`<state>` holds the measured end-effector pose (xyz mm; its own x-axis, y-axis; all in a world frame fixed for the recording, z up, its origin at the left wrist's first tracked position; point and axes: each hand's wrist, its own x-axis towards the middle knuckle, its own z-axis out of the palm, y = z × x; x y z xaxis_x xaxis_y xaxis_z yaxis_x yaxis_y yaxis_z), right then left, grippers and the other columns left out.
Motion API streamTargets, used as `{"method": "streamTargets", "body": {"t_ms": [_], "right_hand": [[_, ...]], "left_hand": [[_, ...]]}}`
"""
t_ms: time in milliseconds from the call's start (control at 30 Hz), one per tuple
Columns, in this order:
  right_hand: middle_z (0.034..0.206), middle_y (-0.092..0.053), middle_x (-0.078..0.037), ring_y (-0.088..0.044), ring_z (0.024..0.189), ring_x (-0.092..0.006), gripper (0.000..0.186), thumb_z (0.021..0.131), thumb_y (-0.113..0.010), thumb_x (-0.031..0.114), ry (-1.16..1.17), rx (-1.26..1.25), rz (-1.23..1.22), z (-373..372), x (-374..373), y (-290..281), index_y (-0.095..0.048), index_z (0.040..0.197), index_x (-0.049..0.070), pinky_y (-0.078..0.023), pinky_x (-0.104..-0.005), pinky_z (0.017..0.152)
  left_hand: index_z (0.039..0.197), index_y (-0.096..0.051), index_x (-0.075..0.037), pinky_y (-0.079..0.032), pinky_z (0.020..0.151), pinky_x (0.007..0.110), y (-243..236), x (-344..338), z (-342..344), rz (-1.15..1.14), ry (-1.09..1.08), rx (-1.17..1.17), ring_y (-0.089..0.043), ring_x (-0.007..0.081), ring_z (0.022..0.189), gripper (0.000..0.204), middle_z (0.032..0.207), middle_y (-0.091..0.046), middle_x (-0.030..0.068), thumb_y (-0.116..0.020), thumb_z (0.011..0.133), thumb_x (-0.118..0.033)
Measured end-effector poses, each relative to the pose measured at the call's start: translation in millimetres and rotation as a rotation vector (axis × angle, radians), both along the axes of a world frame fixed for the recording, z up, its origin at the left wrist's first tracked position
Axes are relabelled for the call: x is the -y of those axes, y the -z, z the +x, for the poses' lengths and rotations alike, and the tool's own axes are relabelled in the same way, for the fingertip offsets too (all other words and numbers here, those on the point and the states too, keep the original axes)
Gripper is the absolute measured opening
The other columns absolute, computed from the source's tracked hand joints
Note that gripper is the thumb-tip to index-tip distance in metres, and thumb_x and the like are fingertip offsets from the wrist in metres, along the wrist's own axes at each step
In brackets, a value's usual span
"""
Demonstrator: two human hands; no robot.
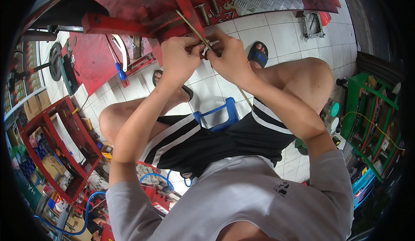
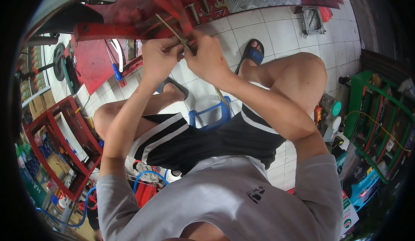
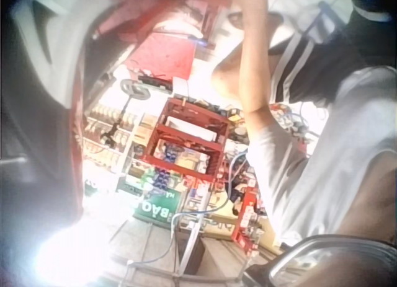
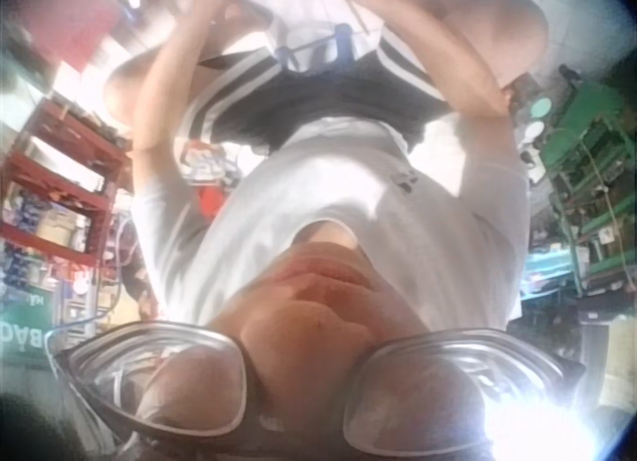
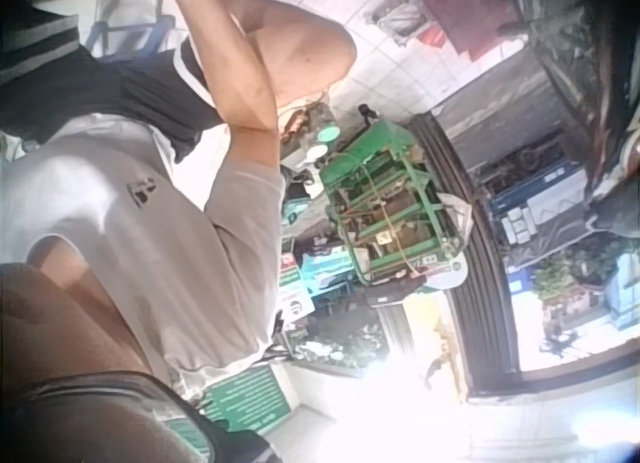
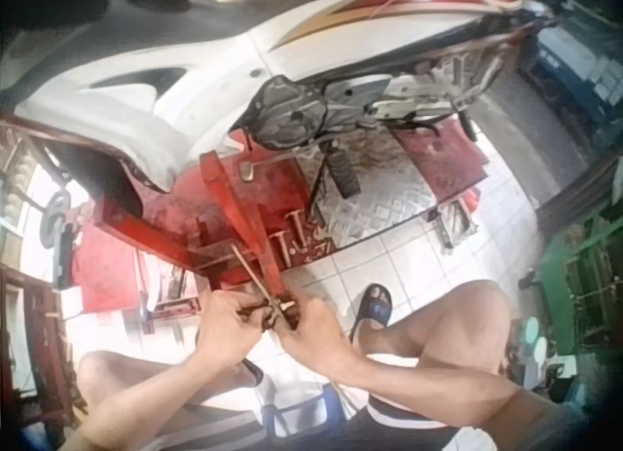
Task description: The person sits on a low stool and works on the underside of a motorcycle raised on a red lift. They use a wrench to tighten bolts on the motorcycle's frame and handle a long metal rod, likely a chain tensioner, to adjust the rear wheel alignment.
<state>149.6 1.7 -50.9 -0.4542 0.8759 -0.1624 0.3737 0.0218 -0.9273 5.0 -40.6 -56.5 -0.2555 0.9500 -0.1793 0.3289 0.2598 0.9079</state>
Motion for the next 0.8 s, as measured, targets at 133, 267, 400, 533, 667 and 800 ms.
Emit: {"method": "streamTargets", "body": {"t_ms": [133,267,400,533,667,800], "right_hand": [[0.069,-0.064,-0.023,-0.066,0.064,-0.0308,0.025,0.075,-0.056,0.000,-0.062,0.062,-0.045,4,0,3,-0.053,0.099,-0.009,-0.051,-0.0366,0.057],[0.069,-0.065,-0.016,-0.062,0.053,-0.0162,0.026,0.078,-0.053,0.000,-0.118,0.002,-0.312,11,-9,-7,-0.047,0.102,-0.008,-0.047,-0.0273,0.043],[0.077,-0.066,-0.016,-0.056,0.049,-0.0137,0.024,0.081,-0.052,0.003,-0.169,-0.049,-0.546,28,-24,-17,-0.046,0.102,-0.007,-0.045,-0.0252,0.041],[0.082,-0.067,-0.015,-0.054,0.050,-0.0118,0.024,0.083,-0.053,0.004,-0.088,0.019,-0.574,49,-35,-28,-0.046,0.105,-0.005,-0.043,-0.0244,0.042],[0.082,-0.066,-0.017,-0.056,0.054,-0.0142,0.025,0.086,-0.051,0.006,-0.037,-0.054,-0.534,83,-53,-39,-0.047,0.105,-0.009,-0.047,-0.0269,0.047],[0.088,-0.066,-0.020,-0.058,0.057,-0.0151,0.021,0.086,-0.048,0.004,0.049,-0.308,-0.533,114,-67,-60,-0.045,0.104,-0.006,-0.048,-0.0265,0.050]], "left_hand": [[0.083,-0.071,0.004,-0.049,0.056,0.031,0,-1,2,0.044,0.062,-0.175,-0.065,0.0229,0.056,0.012,0.070,-0.065,0.0198,-0.064,0.074,-0.001],[0.085,-0.070,0.003,-0.048,0.057,0.033,-10,-5,1,0.057,0.186,-0.200,-0.064,0.0267,0.058,0.012,0.068,-0.064,0.0197,-0.065,0.077,-0.004],[0.088,-0.069,0.002,-0.049,0.061,0.035,-15,-14,-6,0.032,0.374,-0.231,-0.063,0.0323,0.064,0.016,0.071,-0.064,0.0209,-0.065,0.080,-0.011],[0.089,-0.068,0.002,-0.050,0.070,0.042,1,-21,-13,-0.056,0.468,-0.553,-0.062,0.0375,0.074,0.022,0.079,-0.065,0.0220,-0.063,0.084,-0.019],[0.094,-0.067,0.002,-0.050,0.077,0.045,36,-29,-7,-0.153,0.455,-0.475,-0.063,0.0385,0.082,0.025,0.083,-0.066,0.0218,-0.062,0.084,-0.020],[0.099,-0.067,0.001,-0.050,0.077,0.041,91,-20,6,-0.041,0.484,-0.526,-0.064,0.0373,0.084,0.026,0.088,-0.067,0.0212,-0.063,0.081,-0.018]]}}
